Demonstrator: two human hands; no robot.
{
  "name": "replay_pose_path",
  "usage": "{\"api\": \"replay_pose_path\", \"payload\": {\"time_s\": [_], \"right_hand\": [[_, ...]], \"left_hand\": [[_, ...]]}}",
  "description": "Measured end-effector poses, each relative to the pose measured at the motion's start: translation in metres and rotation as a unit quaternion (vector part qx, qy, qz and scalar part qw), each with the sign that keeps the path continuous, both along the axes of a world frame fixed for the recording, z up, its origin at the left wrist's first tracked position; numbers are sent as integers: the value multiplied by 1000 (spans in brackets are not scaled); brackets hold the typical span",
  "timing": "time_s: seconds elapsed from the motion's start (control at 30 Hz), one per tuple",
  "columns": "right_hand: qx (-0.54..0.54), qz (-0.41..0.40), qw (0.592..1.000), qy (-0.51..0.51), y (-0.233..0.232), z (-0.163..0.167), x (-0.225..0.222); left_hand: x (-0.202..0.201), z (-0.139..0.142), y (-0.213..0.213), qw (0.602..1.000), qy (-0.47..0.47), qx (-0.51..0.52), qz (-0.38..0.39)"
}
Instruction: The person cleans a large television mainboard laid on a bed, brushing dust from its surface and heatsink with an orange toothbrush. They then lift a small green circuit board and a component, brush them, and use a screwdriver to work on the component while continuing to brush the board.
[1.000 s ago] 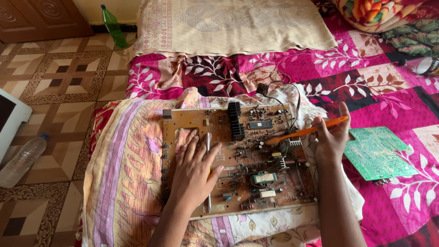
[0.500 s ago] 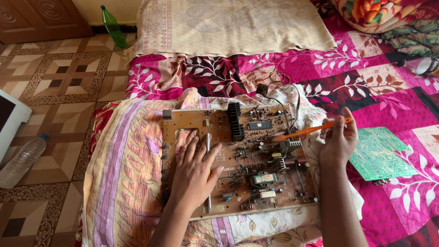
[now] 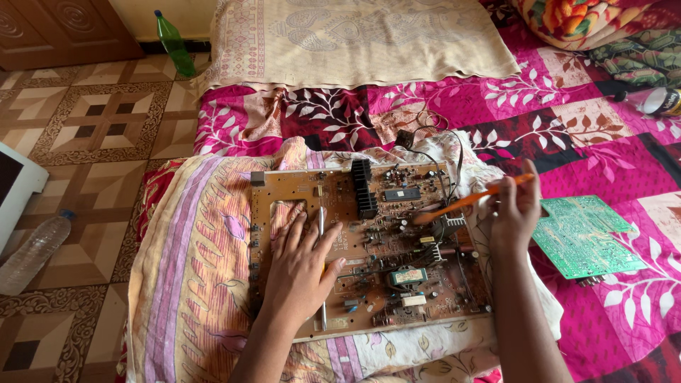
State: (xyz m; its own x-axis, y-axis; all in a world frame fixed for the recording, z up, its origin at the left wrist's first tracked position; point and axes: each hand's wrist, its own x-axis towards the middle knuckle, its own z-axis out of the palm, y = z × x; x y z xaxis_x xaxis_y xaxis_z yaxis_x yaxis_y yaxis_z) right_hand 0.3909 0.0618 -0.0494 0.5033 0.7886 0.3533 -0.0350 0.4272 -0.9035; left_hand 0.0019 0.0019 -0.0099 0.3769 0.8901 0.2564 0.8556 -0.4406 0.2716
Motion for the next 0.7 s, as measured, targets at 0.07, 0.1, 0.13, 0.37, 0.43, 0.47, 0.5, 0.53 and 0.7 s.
{"api": "replay_pose_path", "payload": {"time_s": [0.07,0.1,0.13,0.37,0.43,0.47,0.5,0.53,0.7], "right_hand": [[-8,13,999,-51,2,-2,-1],[-13,19,997,-76,2,-3,0],[-11,11,999,-48,2,-4,0],[-41,-36,998,-23,4,-3,-1],[-36,-5,999,-39,5,-2,-1],[-29,-1,998,-61,5,-2,-2],[-22,4,996,-83,5,-2,-1],[-34,-19,998,-54,4,-2,-1],[-50,-93,994,-11,0,-1,1]], "left_hand": [[0,0,0,1000,6,-9,2],[-1,0,0,1000,9,-14,3],[0,1,0,1000,8,-10,3],[-1,2,-1,1000,6,-17,5],[0,3,0,1000,2,-17,4],[0,3,-1,1000,1,-11,3],[0,4,-1,1000,2,-5,3],[-1,4,-1,1000,6,-11,5],[-1,5,-2,1000,13,-27,7]]}}
